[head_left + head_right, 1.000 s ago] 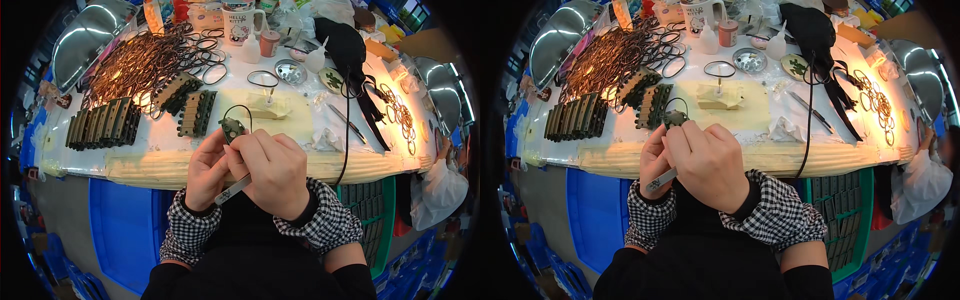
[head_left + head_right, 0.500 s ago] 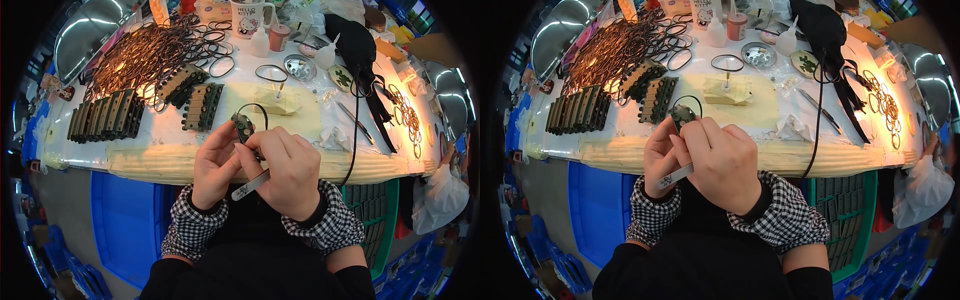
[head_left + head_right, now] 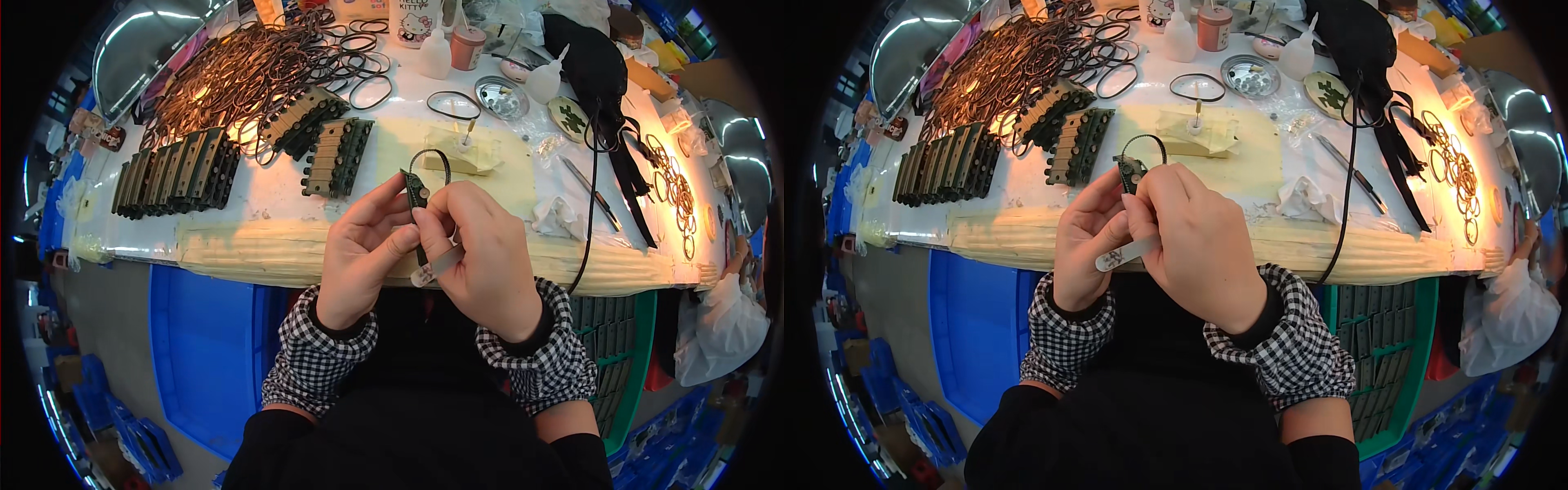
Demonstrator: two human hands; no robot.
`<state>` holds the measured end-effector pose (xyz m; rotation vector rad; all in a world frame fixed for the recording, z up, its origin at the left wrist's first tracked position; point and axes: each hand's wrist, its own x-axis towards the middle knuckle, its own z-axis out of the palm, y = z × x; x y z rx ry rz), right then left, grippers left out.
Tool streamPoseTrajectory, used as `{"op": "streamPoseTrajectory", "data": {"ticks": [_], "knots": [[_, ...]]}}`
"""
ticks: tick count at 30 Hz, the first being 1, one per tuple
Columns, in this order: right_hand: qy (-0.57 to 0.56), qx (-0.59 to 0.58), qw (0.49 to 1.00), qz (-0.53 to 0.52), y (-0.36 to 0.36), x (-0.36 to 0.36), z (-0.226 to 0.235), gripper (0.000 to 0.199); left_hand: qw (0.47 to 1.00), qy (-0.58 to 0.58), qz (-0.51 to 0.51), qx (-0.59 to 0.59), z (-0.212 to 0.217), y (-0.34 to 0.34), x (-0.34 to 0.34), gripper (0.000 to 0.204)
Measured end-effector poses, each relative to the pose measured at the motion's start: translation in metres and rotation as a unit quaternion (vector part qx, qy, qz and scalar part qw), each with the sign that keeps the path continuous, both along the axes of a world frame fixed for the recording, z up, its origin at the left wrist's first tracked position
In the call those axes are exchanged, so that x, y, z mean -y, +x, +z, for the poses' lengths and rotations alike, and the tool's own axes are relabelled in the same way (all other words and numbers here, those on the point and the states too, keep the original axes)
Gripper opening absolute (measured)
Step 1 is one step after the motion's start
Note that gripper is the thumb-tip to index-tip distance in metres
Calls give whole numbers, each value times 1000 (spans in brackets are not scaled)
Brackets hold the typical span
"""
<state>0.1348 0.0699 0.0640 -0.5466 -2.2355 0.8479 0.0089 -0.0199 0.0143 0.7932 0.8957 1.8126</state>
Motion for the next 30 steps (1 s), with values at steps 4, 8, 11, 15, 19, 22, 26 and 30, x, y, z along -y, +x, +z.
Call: {"op": "streamPoseTrajectory", "data": {"ticks": [4,8,11,15,19,22,26,30], "knots": [[37,2,999,11,0,0,-1,12,1000,-17,-10,21,3,0,1,56],[39,4,998,55,2,-5,-1,11,998,-50,-18,28,4,-3,4,56],[45,11,996,70,3,-8,1,10,998,-50,-14,32,5,-2,3,56],[49,15,995,80,6,-5,-1,10,999,-43,-13,23,3,-4,-1,55],[65,-15,995,74,6,-9,-5,9,998,-41,-27,37,5,-6,-2,54],[92,-75,993,16,13,-10,5,16,995,-42,-86,30,5,-13,1,55],[16,-93,996,-5,15,-18,17,22,984,-25,-175,12,7,-21,5,57],[-6,-55,998,33,17,-22,12,17,980,-14,-199,16,12,-18,4,52]]}}
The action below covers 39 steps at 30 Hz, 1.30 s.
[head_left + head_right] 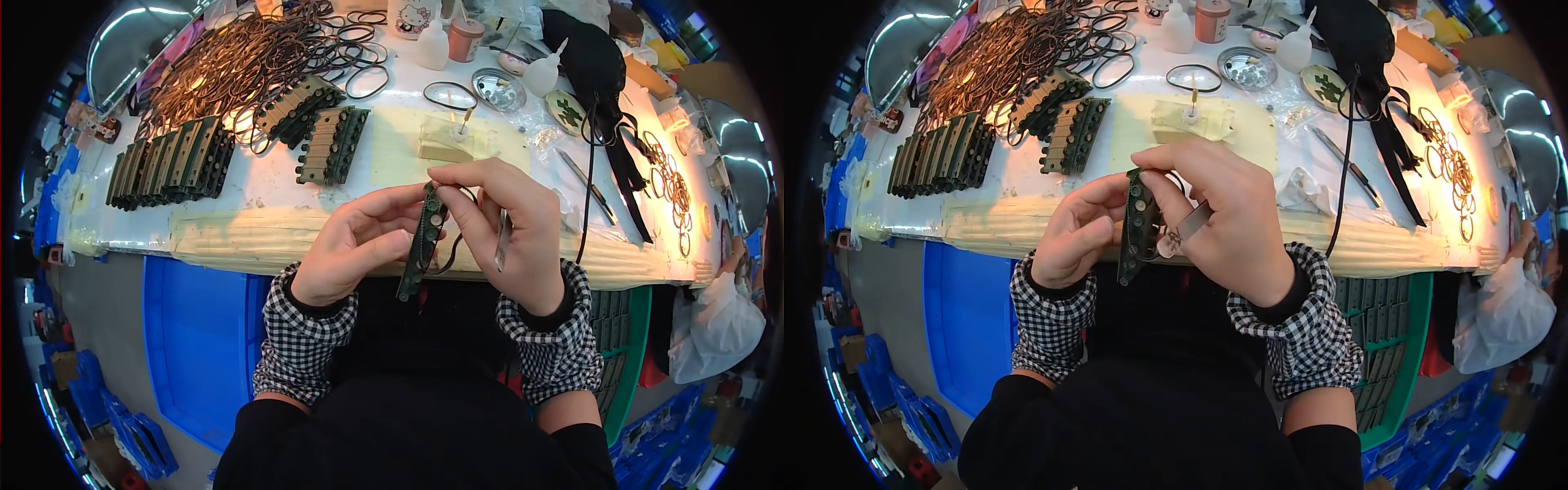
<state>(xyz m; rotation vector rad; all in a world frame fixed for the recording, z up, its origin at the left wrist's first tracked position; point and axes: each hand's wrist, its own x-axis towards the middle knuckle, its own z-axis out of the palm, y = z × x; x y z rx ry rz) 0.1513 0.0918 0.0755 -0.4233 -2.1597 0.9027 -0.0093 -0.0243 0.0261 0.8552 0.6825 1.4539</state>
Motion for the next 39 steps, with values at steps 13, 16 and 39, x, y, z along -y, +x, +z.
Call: {"op": "streamPoseTrajectory", "data": {"ticks": [13,16,39], "knots": [[33,36,999,-3,5,7,0,11,992,-88,79,-35,9,12,-2,36],[58,47,997,0,7,6,4,12,994,-53,74,-62,6,12,-4,37],[126,53,989,55,11,-2,-7,14,986,-85,50,-137,11,11,-2,38]]}}
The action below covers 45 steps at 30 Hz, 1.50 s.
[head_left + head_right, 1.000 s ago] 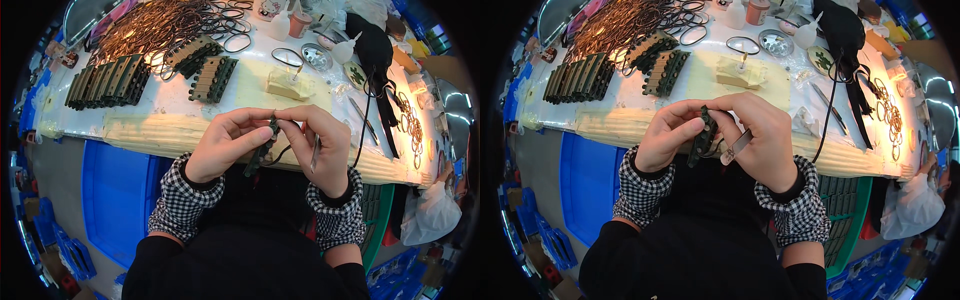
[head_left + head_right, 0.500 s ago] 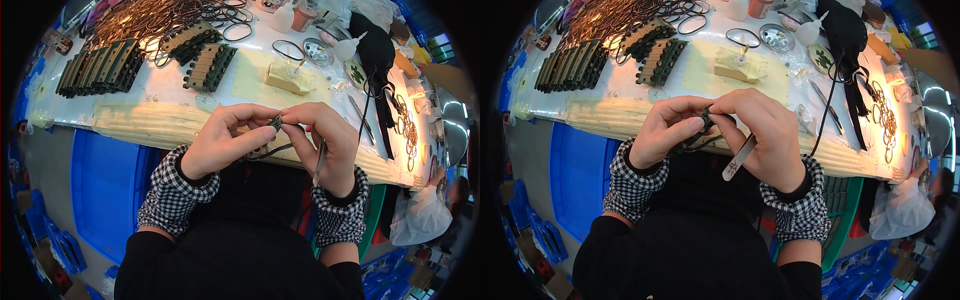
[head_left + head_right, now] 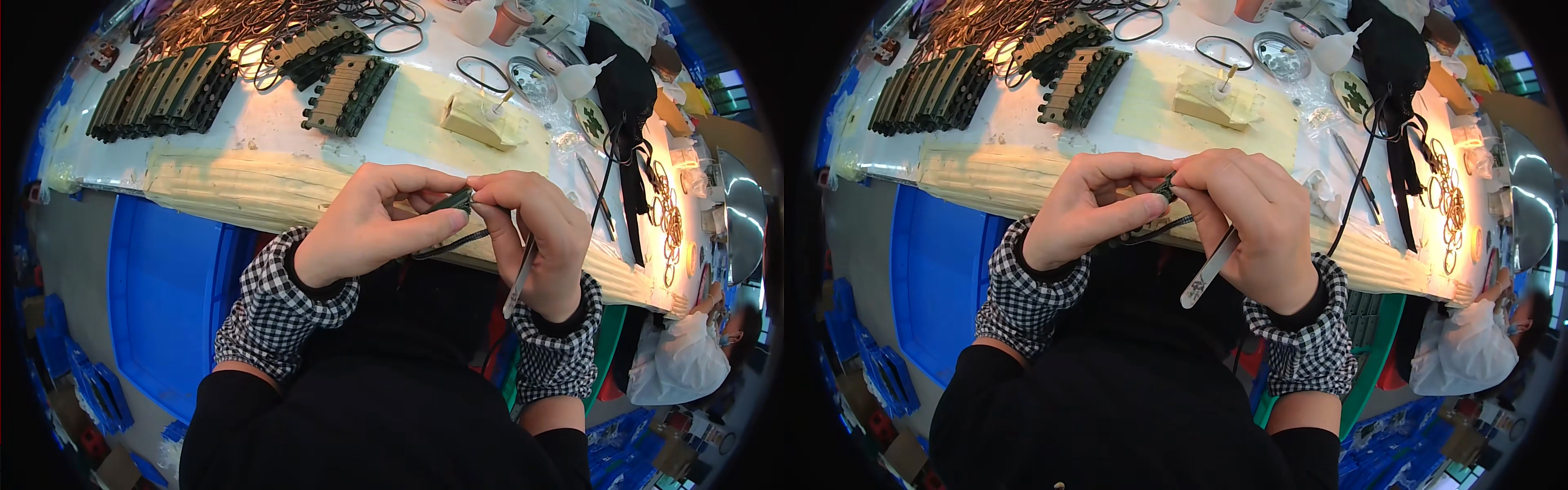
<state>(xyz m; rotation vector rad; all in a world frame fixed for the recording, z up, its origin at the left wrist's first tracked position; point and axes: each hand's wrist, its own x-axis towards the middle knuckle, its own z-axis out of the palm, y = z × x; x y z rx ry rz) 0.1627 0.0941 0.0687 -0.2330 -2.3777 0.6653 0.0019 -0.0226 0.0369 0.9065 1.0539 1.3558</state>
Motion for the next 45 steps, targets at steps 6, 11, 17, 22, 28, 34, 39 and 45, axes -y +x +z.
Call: {"op": "streamPoseTrajectory", "data": {"ticks": [6,11,17,22,28,34,39,45], "knots": [[38,-5,999,16,2,-3,-2,14,1000,1,1,19,-1,2,0,37],[35,-3,999,20,4,-5,-3,15,1000,-3,-1,12,-1,2,-1,37],[3,-11,1000,-6,5,0,-9,16,1000,-1,28,3,-6,4,-1,36],[-26,-32,998,-42,3,6,-14,16,997,0,75,14,-7,8,-2,39],[-56,-30,997,-32,2,5,-12,15,999,26,23,7,-7,3,-2,38],[4,2,1000,1,4,-1,-4,15,1000,-17,-3,2,-2,1,-1,39],[23,-6,1000,14,4,-5,-6,14,1000,-4,-8,-19,-4,2,-2,38],[-46,-21,999,-11,2,-1,-10,13,1000,-1,17,5,-7,5,-1,36]]}}
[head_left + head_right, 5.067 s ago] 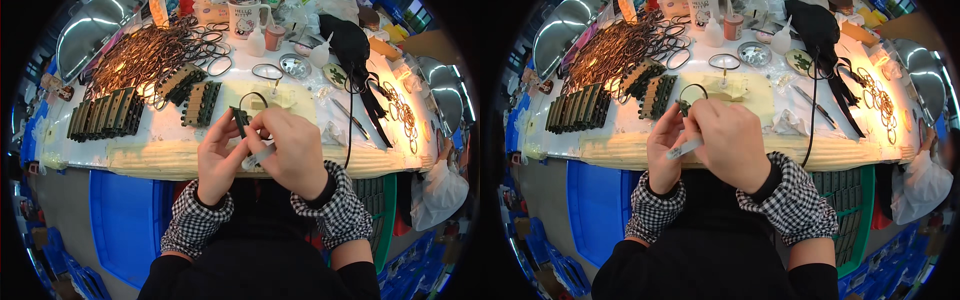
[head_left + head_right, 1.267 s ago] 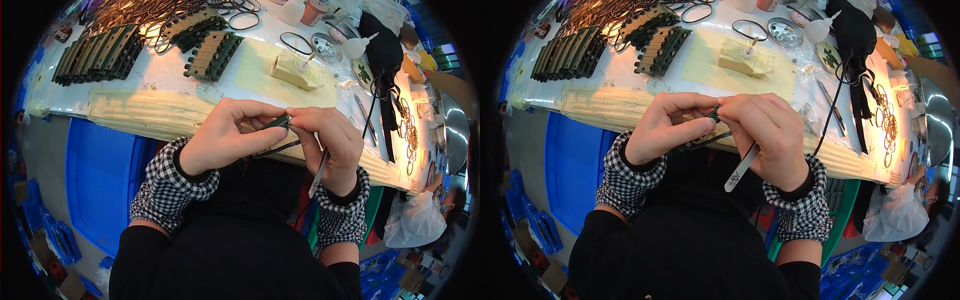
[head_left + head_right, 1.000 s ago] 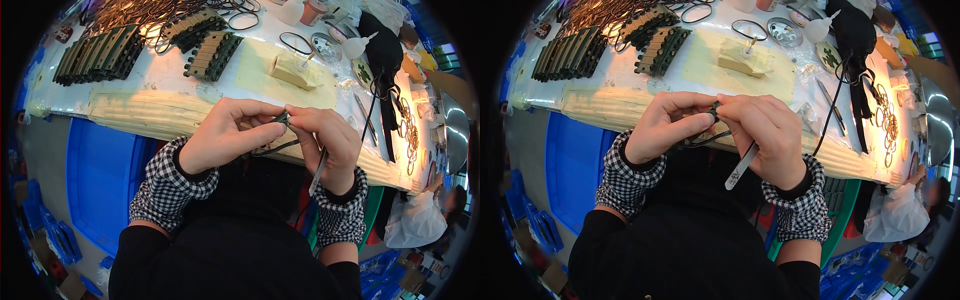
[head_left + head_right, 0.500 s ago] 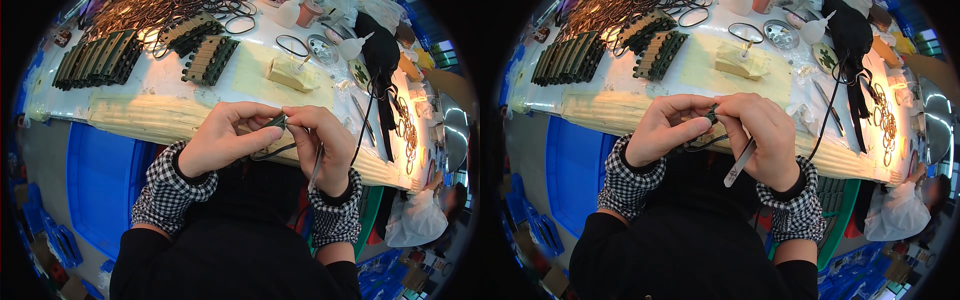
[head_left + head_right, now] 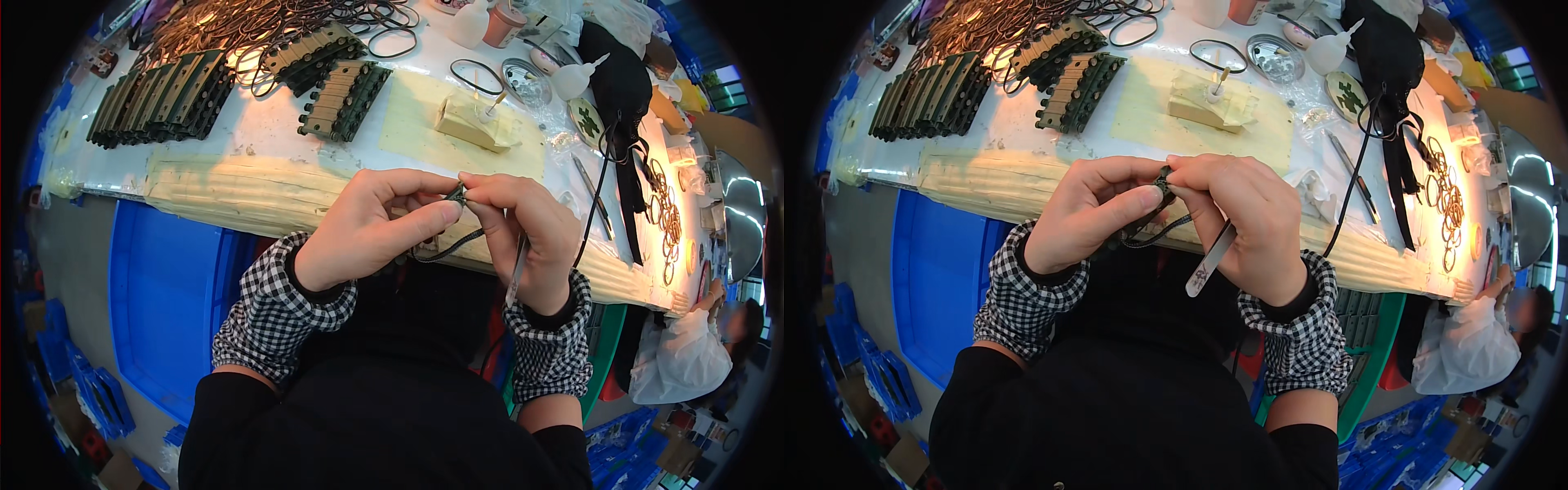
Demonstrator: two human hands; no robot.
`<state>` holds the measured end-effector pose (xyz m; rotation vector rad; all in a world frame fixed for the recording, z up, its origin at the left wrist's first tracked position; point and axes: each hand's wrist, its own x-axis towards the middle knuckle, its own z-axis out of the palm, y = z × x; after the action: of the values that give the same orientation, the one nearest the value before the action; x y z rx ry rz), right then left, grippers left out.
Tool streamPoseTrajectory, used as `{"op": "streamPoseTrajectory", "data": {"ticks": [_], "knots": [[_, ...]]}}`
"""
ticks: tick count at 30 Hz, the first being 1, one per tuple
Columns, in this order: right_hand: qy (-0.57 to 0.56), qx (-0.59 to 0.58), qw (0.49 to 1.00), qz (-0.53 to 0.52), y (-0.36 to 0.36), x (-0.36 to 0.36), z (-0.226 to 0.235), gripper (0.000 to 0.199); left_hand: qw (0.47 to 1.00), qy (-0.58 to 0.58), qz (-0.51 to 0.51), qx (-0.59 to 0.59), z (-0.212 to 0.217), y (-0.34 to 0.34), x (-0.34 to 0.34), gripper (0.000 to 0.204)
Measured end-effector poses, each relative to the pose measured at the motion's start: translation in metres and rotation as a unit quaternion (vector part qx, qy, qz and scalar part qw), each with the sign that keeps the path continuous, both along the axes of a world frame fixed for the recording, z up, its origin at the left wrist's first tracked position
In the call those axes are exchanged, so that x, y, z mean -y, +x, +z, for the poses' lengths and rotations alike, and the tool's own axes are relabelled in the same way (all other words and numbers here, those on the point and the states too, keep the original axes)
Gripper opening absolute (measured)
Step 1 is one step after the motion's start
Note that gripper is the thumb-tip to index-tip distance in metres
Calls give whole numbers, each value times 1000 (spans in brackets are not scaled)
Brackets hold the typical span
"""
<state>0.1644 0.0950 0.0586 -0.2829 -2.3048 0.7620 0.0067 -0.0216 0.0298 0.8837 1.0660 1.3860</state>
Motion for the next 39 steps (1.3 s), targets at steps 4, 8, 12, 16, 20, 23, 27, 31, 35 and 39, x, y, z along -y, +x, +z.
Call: {"op": "streamPoseTrajectory", "data": {"ticks": [4,8,12,16,20,23,27,31,35,39], "knots": [[-42,-14,999,-8,-2,1,-6,12,1000,-16,3,0,1,-1,1,35],[-60,-22,998,-2,-2,-1,-8,11,1000,-15,-3,18,1,-2,1,35],[-70,-11,997,-10,0,0,-6,10,999,-8,-17,32,1,-3,0,36],[-73,-9,997,-18,1,1,-6,9,999,-13,-23,24,1,-3,0,37],[-80,-21,996,-22,2,4,-9,10,999,-10,-28,26,0,-4,1,37],[-68,-37,997,-13,2,4,-11,10,999,-5,-31,36,1,-5,1,37],[-26,-30,999,-10,2,6,-7,13,999,5,-17,34,-1,-3,2,37],[-13,-25,1000,-7,3,6,-6,15,1000,10,-19,20,-1,-4,1,36],[-19,-21,999,-28,3,10,-5,15,999,3,13,41,0,0,-1,35],[-31,-26,998,-44,1,14,-6,16,999,6,32,41,-1,1,-1,36]]}}
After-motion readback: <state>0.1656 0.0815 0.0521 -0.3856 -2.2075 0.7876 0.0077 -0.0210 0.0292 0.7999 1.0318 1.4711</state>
